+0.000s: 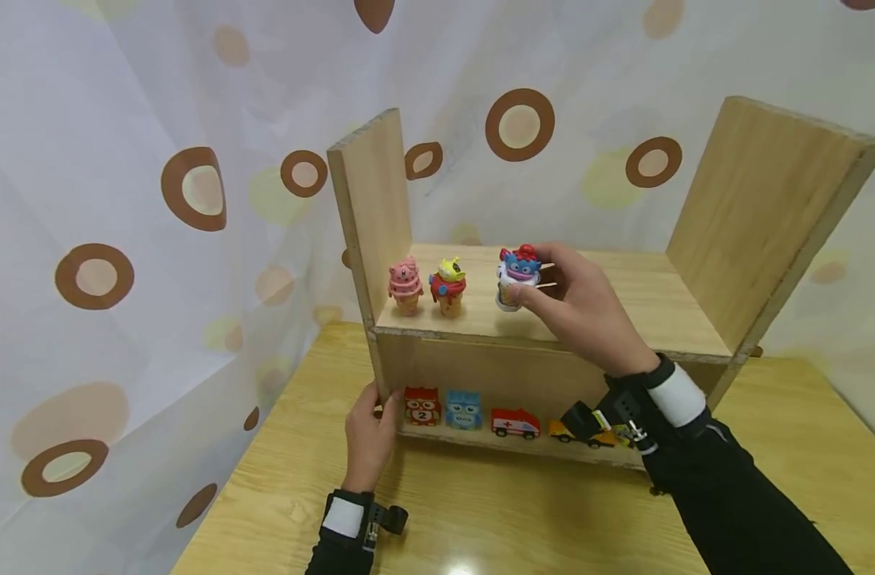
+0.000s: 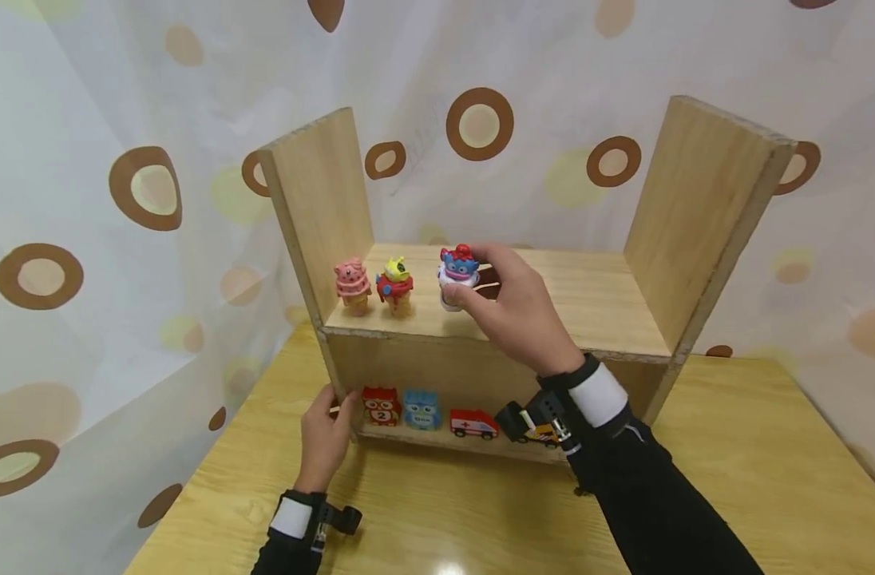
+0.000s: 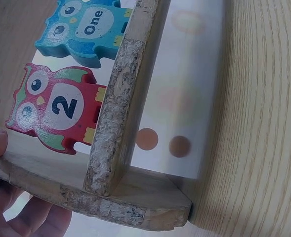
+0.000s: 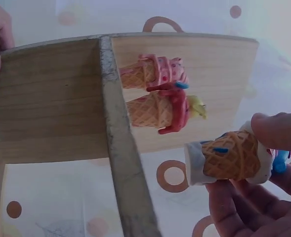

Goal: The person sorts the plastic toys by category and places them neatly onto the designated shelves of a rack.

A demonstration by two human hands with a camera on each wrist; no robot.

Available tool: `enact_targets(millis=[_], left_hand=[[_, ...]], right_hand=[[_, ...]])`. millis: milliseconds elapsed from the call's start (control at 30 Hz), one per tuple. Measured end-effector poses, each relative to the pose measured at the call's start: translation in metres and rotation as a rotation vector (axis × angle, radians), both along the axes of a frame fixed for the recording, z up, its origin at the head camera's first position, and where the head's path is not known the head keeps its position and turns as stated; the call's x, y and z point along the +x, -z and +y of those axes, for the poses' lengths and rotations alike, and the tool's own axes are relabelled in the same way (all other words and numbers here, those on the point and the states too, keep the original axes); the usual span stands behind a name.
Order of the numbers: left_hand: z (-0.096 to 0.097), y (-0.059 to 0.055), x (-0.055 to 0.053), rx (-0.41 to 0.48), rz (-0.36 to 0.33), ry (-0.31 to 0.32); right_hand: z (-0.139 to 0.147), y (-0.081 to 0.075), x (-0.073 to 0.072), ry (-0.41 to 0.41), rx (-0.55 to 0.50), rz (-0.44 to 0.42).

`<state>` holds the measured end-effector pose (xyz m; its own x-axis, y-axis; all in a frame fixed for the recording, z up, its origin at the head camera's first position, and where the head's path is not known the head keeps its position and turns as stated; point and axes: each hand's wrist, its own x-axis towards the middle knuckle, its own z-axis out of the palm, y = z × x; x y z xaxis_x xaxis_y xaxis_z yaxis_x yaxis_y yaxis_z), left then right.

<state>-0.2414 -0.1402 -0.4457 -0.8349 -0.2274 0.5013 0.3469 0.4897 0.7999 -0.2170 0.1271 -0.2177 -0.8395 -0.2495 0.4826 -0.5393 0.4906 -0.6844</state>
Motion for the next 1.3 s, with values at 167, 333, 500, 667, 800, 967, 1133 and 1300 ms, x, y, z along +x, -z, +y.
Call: enact_targets(millis=[167, 333, 500, 667, 800, 967, 1133, 1300], left_hand=[[0.005, 0.004, 0.004, 0.012, -0.014, 0.003], [0.009, 0.002, 0.004, 0.003, 0.006, 0.024], [0.010, -0.002, 0.003, 0.000, 0.008, 0.036], [0.011, -0.006, 0.004, 0.003, 0.001, 0.035], [0.017, -0.005, 0.002, -0.001, 0.006, 0.050], [0.023, -0.002, 0.001, 0.010, 0.002, 0.077], [0.012, -0.002, -0.003, 0.005, 0.009, 0.058], [-0.012, -0.008, 0.001, -0.031, -0.038, 0.040]], right_hand=[[-0.001, 0.006, -0.008, 0.018, 0.028, -0.050], [0.003, 0.010, -0.012, 0.039, 0.053, -0.066], [0.006, 0.011, -0.013, 0.024, 0.056, -0.082], [0.006, 0.010, -0.013, 0.003, 0.065, -0.107], [0.009, 0.011, -0.009, 0.007, 0.075, -0.125], [0.013, 0.014, -0.005, 0.024, 0.060, -0.131], [0.009, 0.014, -0.007, 0.032, 0.031, -0.100], [0.007, 0.026, 0.009, 0.114, 0.043, 0.155]])
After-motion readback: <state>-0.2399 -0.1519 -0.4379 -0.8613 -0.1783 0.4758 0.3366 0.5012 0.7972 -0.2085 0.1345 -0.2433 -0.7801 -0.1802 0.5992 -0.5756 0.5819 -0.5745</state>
